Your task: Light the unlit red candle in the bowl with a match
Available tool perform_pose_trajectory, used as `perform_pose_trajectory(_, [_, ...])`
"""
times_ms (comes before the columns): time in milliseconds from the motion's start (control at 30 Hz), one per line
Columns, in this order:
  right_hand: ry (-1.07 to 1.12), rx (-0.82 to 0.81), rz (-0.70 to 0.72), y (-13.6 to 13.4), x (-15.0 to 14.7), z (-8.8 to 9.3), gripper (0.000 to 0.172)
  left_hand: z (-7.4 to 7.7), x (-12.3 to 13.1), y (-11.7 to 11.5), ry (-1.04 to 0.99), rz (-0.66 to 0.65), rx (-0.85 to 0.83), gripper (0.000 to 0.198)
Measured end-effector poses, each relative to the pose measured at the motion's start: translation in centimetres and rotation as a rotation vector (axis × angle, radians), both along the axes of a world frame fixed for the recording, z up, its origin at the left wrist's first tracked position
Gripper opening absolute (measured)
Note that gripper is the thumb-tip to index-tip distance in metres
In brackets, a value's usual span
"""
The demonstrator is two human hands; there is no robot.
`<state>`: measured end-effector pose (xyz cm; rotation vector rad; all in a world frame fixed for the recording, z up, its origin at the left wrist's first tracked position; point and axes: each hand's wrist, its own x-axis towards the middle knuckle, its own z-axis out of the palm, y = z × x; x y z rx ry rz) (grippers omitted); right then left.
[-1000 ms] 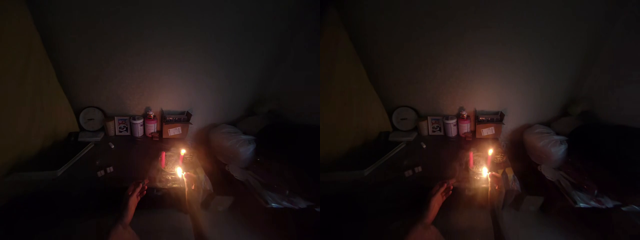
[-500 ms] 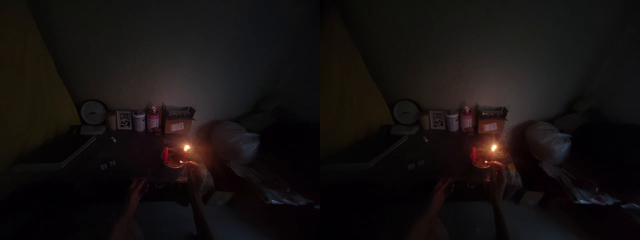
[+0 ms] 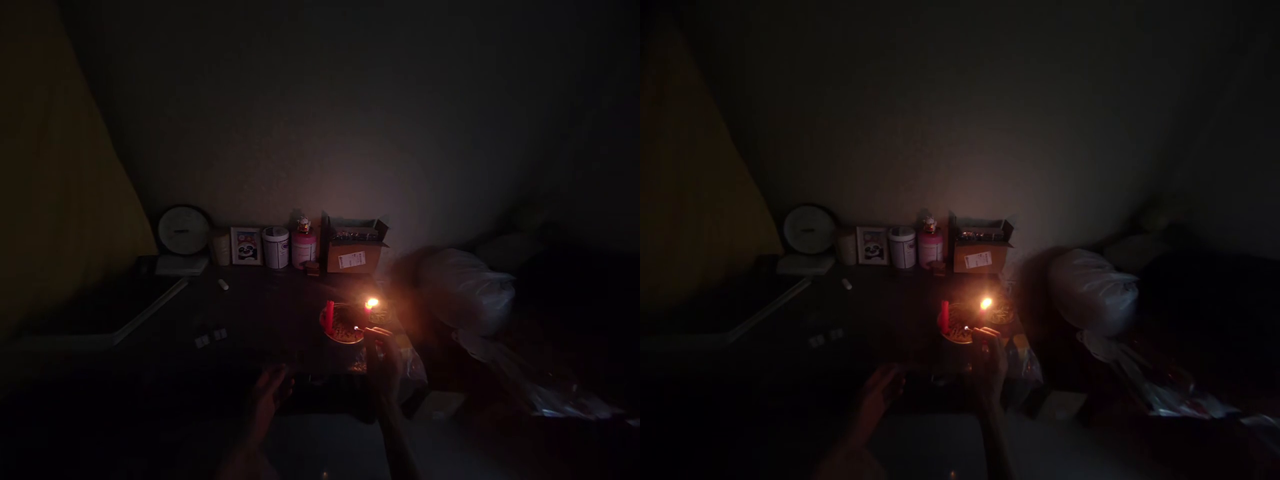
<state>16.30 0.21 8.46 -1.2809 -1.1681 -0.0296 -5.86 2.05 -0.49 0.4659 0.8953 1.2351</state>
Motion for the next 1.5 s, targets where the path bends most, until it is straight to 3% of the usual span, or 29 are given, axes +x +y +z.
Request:
perform_pose_trajectory(200, [0.015,-0.013,0.034,-0.1,-0.5,0.5,0.026,0.2,0.0,-0.1,0.03,0.025,-0.029,0.017])
perform_pose_trajectory(533, [0.221,-0.117,0.104,0.1,-1.7,1.3,0.038,-0.9,-0.2,0.5,0.008,0.021,-0.022,0.018])
perform_pose_trajectory(867, [0.287,-0.12,0.141,0.9,-2.0,1.4,0.037,0.6,-0.1,0.1,-0.018,0.029,-0.039,0.021])
perform_pose_trajectory(1233, [0.282,-0.109,0.135,2.1,-2.4,1.8,0.036,-0.9,-0.1,0.7,-0.027,0.028,-0.046,0.021])
perform_pose_trajectory(1500, [0.327,-0.136,0.133,4.0,-3.0,1.3,0.034,0.2,-0.3,0.3,-0.039,0.026,-0.049,0.023])
